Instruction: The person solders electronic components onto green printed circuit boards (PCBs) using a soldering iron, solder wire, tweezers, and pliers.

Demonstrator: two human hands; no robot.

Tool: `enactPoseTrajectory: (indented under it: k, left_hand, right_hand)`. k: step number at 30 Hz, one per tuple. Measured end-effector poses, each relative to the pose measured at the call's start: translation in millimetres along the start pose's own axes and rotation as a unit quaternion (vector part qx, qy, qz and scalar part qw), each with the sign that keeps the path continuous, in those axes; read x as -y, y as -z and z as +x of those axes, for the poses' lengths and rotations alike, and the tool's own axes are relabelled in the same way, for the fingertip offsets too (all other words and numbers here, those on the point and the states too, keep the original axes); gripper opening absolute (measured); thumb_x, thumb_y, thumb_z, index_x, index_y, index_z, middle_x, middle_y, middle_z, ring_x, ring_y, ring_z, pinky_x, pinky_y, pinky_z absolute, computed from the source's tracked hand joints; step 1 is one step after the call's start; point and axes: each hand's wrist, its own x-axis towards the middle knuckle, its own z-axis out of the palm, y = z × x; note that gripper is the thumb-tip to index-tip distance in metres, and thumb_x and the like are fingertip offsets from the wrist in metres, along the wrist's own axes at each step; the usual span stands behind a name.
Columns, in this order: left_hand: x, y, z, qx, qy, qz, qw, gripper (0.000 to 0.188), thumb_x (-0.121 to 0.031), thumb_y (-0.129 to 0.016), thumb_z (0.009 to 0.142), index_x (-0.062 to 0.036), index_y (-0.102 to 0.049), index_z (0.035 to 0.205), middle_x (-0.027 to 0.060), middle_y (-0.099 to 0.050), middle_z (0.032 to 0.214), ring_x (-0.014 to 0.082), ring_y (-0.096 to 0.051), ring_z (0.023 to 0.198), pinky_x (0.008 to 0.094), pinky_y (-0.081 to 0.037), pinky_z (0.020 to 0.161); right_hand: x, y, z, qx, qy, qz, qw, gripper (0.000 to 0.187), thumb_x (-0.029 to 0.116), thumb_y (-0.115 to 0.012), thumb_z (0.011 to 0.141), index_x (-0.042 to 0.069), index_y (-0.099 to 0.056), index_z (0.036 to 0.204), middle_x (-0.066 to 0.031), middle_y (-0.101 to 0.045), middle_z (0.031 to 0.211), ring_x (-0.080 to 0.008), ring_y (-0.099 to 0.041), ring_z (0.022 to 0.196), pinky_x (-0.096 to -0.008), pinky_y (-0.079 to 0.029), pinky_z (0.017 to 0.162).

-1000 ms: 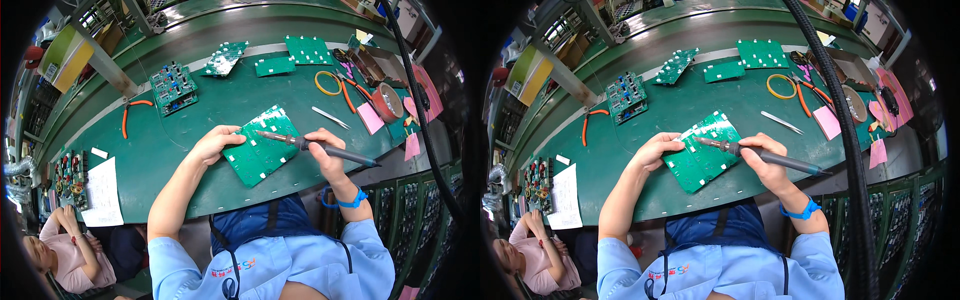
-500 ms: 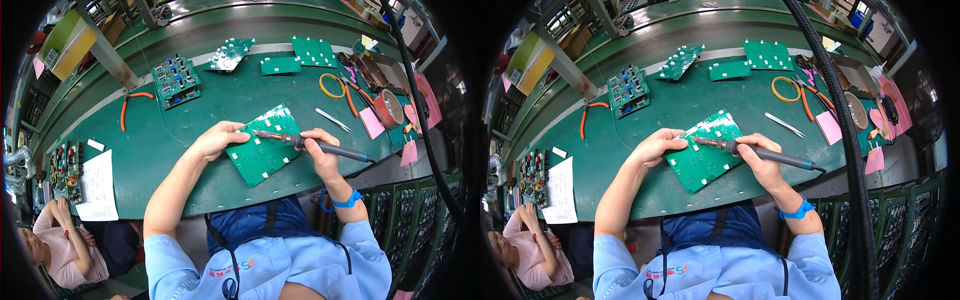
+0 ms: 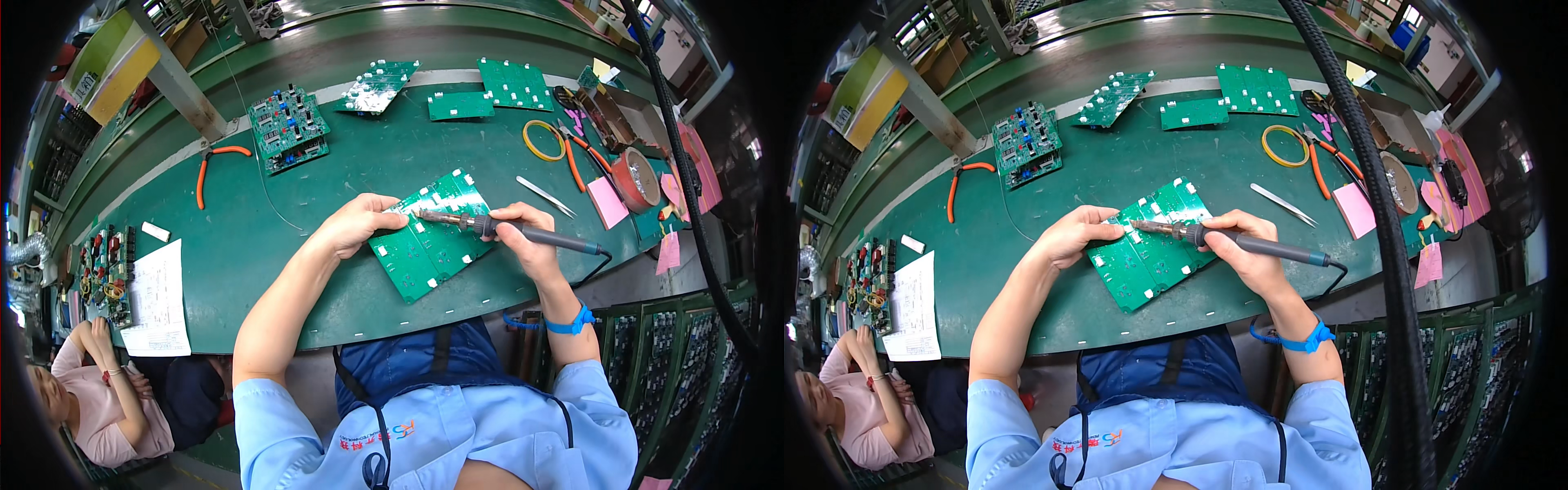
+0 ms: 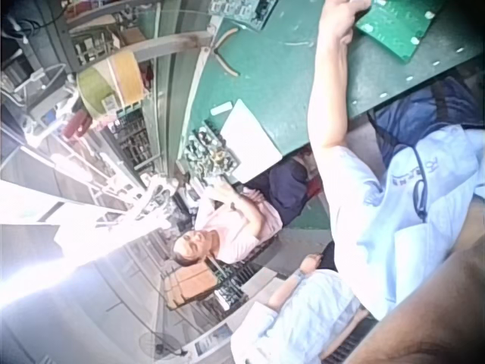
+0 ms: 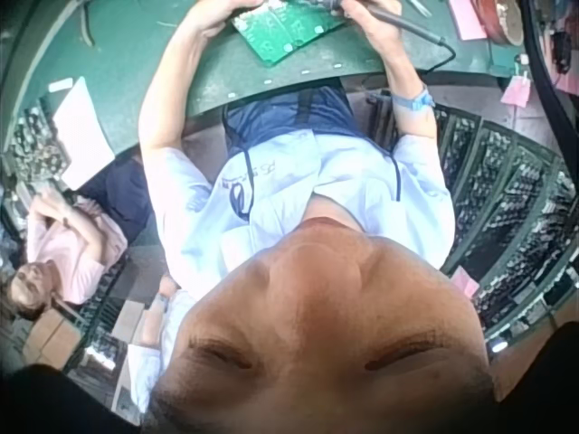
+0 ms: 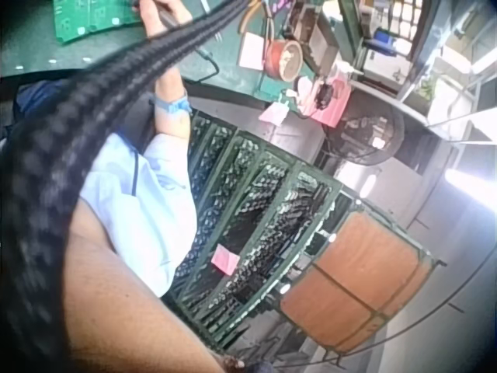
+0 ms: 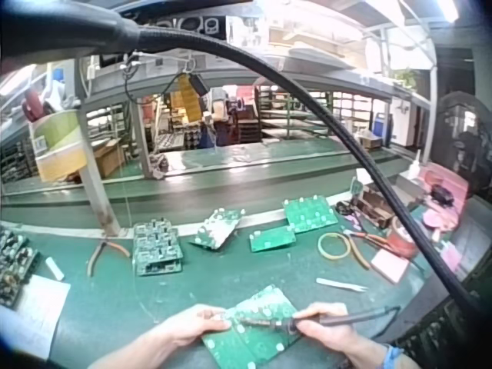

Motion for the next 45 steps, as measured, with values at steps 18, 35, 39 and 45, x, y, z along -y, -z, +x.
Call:
enactPoseTrajectory:
  k: [18,35,39,45]
  left_hand:
    - [0.8,-3.5,0.1,-0.031,0.005,0.02,0.999,0.027,-0.008,-0.051,0.073,0.0058,-0.05,0.096,0.0078,-0.057,0.087,0.0106,-0.052,0.077,0.0213,-0.039,0.074]
    - [0.8,-6.1,0.4,-0.052,-0.013,0.045,0.998,0.03,-0.007,-0.049,0.072,0.0092,-0.048,0.098,0.0115,-0.056,0.087,0.0138,-0.052,0.076,0.0234,-0.039,0.071]
    - [-1.5,-8.0,-0.4,-0.052,-0.01,0.048,0.997,0.028,-0.006,-0.048,0.073,0.0083,-0.05,0.097,0.0109,-0.056,0.086,0.0132,-0.052,0.075,0.0231,-0.039,0.072]
    - [-1.7,-8.0,-0.8,-0.052,-0.007,0.037,0.998,0.024,-0.006,-0.049,0.074,0.0067,-0.052,0.094,0.0092,-0.057,0.083,0.0118,-0.052,0.073,0.0228,-0.039,0.071]
  right_hand:
    - [6.7,-0.1,2.5,0.008,0.002,-0.027,1.0,0.015,0.007,-0.056,0.071,-0.004,-0.056,0.081,-0.0083,-0.057,0.071,-0.0114,-0.055,0.065,-0.021,-0.043,0.057]
    - [7.4,-2.4,-9.7,-0.028,0.017,-0.08,0.996,0.013,0.007,-0.058,0.068,-0.002,-0.058,0.077,-0.0055,-0.056,0.064,-0.0064,-0.049,0.056,-0.0181,-0.038,0.05]
    - [3.9,-2.9,-11.1,-0.039,0.027,-0.071,0.996,0.012,0.006,-0.057,0.068,-0.001,-0.057,0.078,-0.0057,-0.056,0.064,-0.0066,-0.05,0.056,-0.0183,-0.038,0.05]
    - [2.1,-4.0,-12.4,-0.036,0.052,-0.085,0.994,0.012,0.006,-0.057,0.069,-0.001,-0.057,0.078,-0.0059,-0.056,0.064,-0.007,-0.05,0.057,-0.0184,-0.038,0.05]
